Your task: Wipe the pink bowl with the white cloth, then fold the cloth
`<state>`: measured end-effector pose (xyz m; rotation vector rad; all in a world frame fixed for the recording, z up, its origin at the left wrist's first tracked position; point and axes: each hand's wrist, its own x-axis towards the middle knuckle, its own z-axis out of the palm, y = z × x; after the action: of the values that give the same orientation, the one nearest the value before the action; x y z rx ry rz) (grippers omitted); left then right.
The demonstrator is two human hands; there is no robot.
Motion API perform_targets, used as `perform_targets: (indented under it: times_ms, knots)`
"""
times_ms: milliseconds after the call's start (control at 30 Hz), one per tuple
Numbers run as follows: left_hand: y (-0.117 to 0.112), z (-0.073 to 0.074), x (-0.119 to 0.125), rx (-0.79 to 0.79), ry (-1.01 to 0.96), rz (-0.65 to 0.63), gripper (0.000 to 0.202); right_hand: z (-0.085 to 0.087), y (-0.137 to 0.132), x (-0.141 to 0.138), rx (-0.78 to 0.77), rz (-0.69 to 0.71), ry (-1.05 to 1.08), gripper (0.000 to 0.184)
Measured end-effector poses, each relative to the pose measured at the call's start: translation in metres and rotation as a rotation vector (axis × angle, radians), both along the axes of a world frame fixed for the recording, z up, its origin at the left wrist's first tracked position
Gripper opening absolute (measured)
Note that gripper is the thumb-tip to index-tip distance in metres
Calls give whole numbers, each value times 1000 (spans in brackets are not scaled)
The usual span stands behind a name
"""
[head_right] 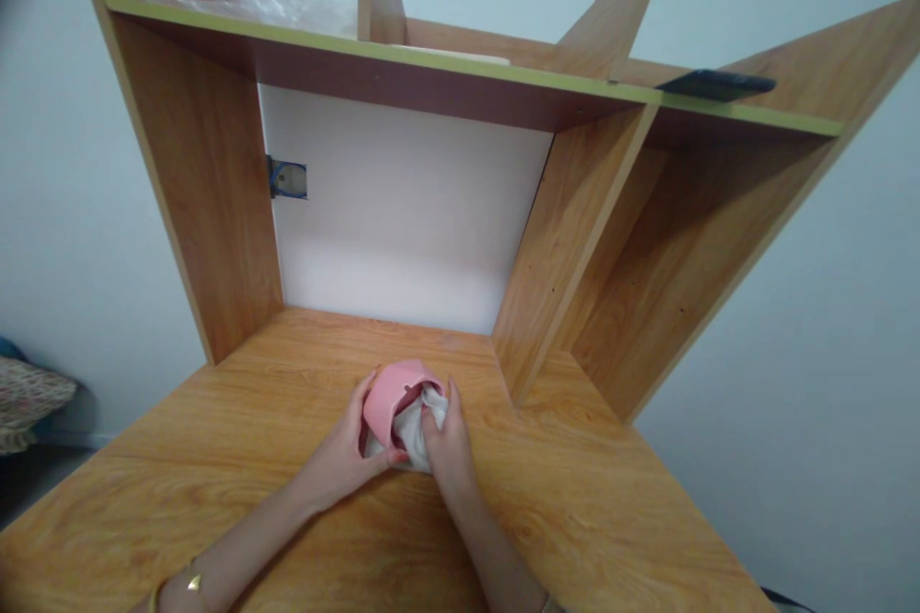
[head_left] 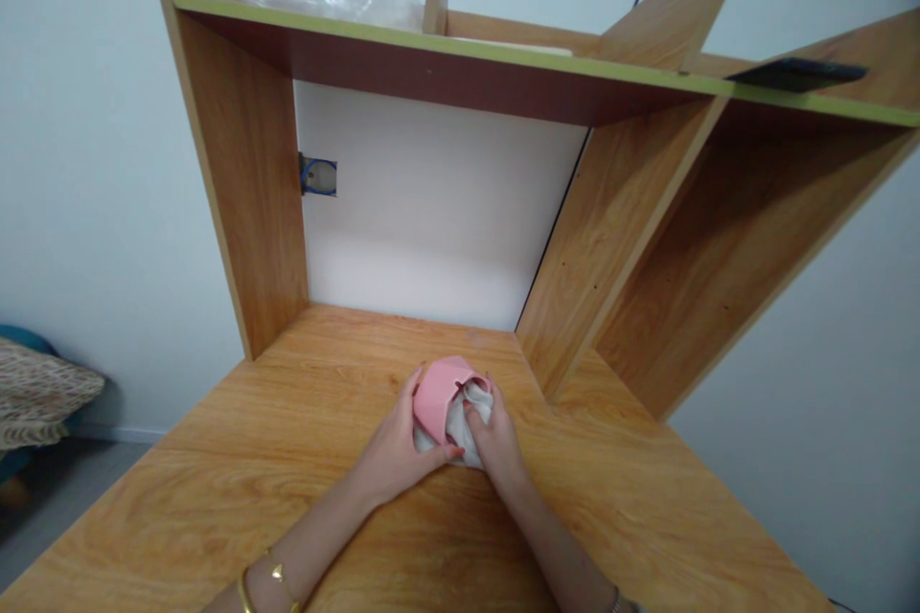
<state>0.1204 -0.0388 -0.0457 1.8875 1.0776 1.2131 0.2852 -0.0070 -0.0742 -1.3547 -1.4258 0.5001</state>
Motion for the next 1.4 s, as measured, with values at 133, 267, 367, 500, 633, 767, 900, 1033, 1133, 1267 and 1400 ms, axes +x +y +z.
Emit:
perform_targets:
  times_ms: [133, 267, 367, 500, 633, 767, 900, 1033, 1133, 1267, 1400]
  knots:
    - [-3, -2, 5, 7, -37, 19, 86, 3, -1, -3, 13, 18, 27, 61]
    - [-2, 3, 4, -1, -15, 90, 80, 12, -3, -3, 16, -53, -56, 68]
    - [-2, 8, 1, -50, 50, 119, 81, 22, -6, 0, -24, -98, -108, 71]
    - [-4, 13, -1, -65, 136, 99, 80, 33, -11, 5, -74, -147, -171, 72]
    - [-6, 16, -2, -57, 184, 105, 79, 37, -16, 4, -71, -135, -229, 72]
    - [-5, 16, -6, -46, 207, 87, 76, 33, -19, 0, -99, -81, -239, 72]
    - [-3, 16, -11, -16, 224, 103, 69, 25, -17, -3, -110, 27, -202, 65]
    - [-3, 16, -11, -22, 175, 95, 65, 17, -14, -1, -94, 72, -157, 63]
    - [-2, 13, -8, -50, 109, 104, 69, 12, -12, 0, -74, 45, -115, 64]
    - [1, 6, -4, -81, 56, 49, 92, 10, -11, -1, -45, -19, -58, 65]
    - [1, 2, -1, -38, -16, 46, 103, 9, -10, -4, -45, -42, -21, 65]
